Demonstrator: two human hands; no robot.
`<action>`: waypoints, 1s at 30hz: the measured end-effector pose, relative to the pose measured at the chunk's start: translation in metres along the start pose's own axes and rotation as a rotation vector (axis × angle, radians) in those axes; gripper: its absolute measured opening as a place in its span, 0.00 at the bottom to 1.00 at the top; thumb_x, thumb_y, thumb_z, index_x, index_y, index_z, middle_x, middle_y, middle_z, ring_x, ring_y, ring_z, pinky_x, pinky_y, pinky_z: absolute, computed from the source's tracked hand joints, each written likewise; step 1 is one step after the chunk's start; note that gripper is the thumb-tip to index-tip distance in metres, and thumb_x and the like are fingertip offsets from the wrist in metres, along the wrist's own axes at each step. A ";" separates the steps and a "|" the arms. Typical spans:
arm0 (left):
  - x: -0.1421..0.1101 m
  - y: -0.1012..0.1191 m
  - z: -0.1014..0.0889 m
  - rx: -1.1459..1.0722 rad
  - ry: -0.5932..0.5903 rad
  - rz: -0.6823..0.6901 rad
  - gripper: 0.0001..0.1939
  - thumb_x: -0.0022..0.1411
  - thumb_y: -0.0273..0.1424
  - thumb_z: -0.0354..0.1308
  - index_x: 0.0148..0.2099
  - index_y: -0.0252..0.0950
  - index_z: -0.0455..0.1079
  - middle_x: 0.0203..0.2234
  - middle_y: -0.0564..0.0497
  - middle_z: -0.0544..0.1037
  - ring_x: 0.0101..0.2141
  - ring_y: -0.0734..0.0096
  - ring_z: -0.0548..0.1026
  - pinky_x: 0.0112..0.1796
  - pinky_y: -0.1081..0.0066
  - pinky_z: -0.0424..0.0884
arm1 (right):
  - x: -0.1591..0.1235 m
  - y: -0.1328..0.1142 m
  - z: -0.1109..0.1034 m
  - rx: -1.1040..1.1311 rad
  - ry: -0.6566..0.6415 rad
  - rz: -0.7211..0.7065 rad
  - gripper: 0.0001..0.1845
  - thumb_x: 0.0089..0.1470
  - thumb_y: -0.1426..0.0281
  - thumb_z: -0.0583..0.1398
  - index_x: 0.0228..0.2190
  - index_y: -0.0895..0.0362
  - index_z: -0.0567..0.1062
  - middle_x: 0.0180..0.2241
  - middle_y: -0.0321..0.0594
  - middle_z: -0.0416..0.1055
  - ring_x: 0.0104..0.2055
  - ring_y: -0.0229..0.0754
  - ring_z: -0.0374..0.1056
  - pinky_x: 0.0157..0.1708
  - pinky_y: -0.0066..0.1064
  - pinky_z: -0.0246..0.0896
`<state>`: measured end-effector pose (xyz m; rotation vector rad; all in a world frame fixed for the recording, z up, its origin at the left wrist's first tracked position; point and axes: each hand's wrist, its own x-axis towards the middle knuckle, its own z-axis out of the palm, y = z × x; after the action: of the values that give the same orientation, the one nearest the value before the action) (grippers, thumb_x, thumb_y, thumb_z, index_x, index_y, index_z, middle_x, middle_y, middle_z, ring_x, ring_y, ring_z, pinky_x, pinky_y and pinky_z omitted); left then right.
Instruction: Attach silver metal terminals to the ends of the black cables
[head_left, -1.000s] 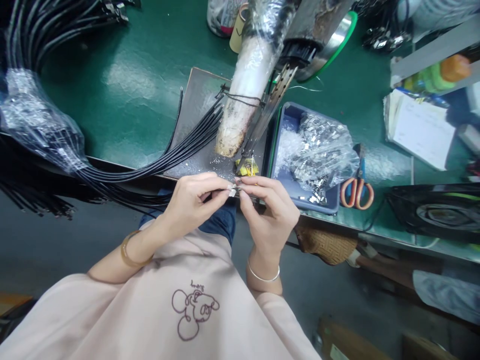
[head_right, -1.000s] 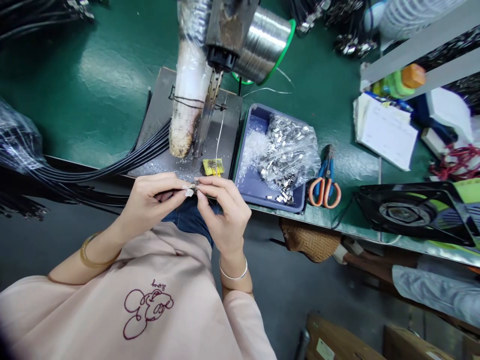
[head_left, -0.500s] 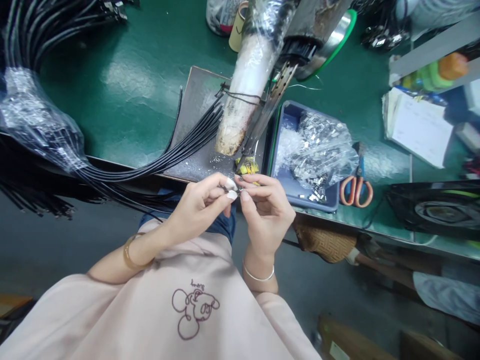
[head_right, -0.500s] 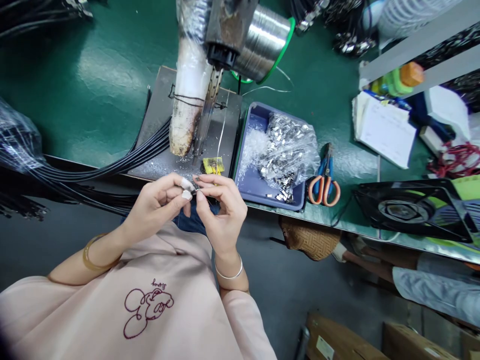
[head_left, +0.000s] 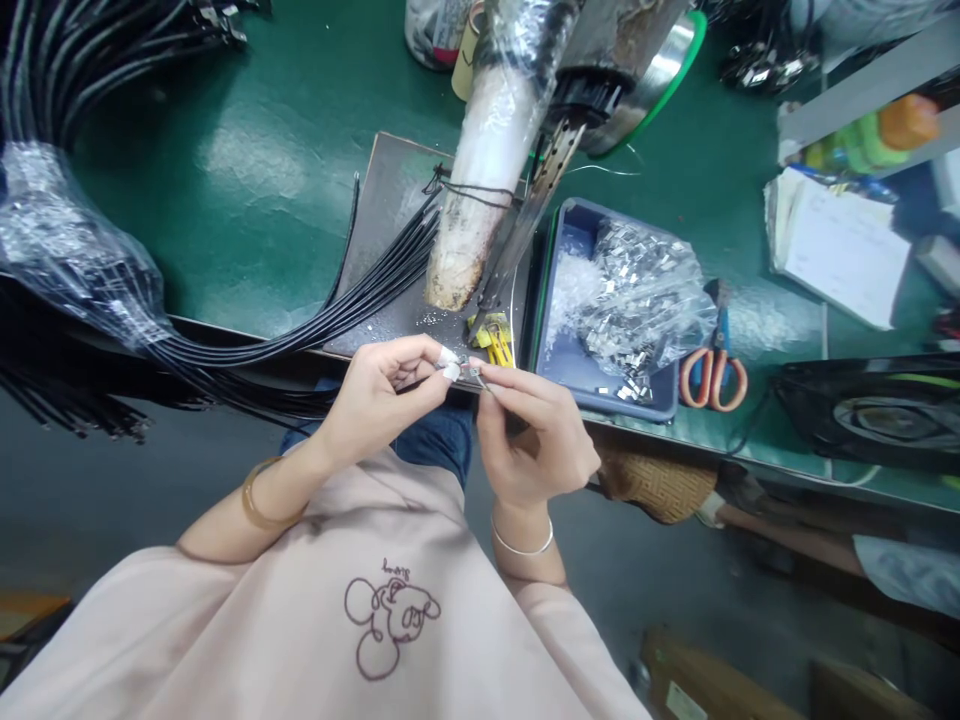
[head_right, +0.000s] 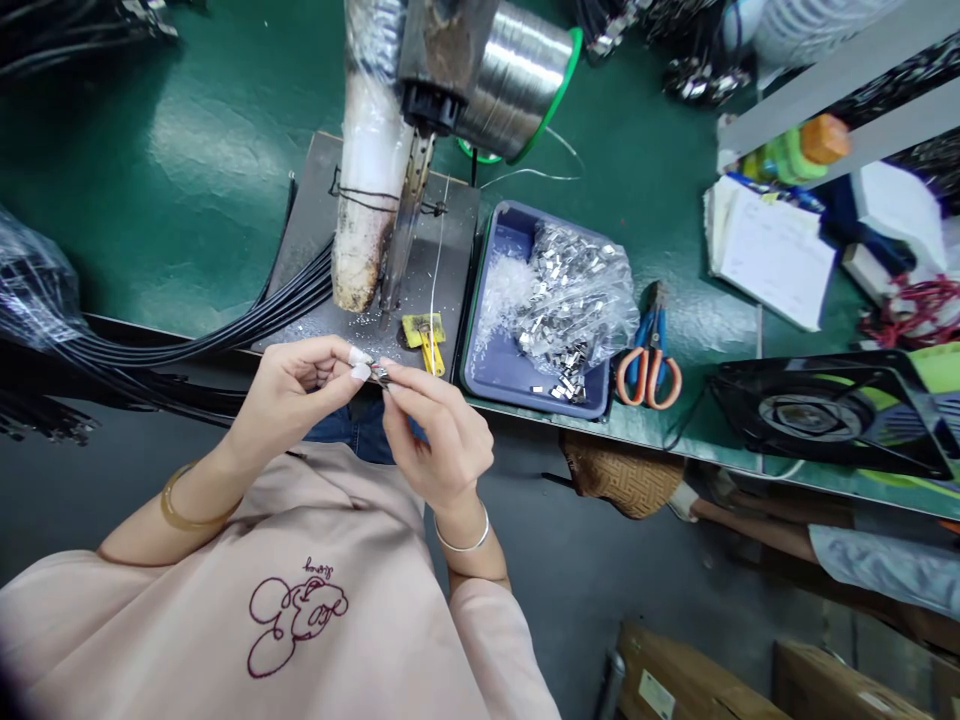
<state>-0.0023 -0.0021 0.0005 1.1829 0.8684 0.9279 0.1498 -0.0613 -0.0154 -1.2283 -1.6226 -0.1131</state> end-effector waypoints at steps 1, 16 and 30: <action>0.000 0.000 -0.001 0.001 -0.005 -0.017 0.06 0.57 0.29 0.65 0.30 0.33 0.74 0.17 0.58 0.66 0.19 0.82 0.59 0.21 0.79 0.55 | 0.000 0.002 0.001 0.030 0.014 0.039 0.10 0.60 0.80 0.65 0.40 0.53 0.77 0.39 0.39 0.84 0.41 0.40 0.82 0.41 0.32 0.80; 0.008 -0.001 -0.005 -0.025 -0.046 -0.064 0.11 0.60 0.37 0.66 0.33 0.32 0.79 0.26 0.50 0.79 0.28 0.74 0.72 0.32 0.75 0.71 | 0.008 0.013 0.007 0.007 -0.053 0.028 0.11 0.57 0.79 0.66 0.35 0.52 0.74 0.39 0.37 0.84 0.40 0.41 0.82 0.40 0.33 0.79; 0.017 0.006 0.002 0.076 0.047 0.001 0.08 0.56 0.30 0.62 0.27 0.33 0.71 0.17 0.59 0.58 0.20 0.81 0.52 0.21 0.77 0.48 | 0.015 0.017 0.011 -0.080 -0.081 -0.054 0.10 0.60 0.79 0.65 0.35 0.52 0.72 0.41 0.39 0.84 0.41 0.40 0.82 0.41 0.31 0.79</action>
<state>0.0049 0.0141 0.0060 1.2309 0.9481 0.9332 0.1565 -0.0372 -0.0172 -1.2642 -1.7363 -0.1649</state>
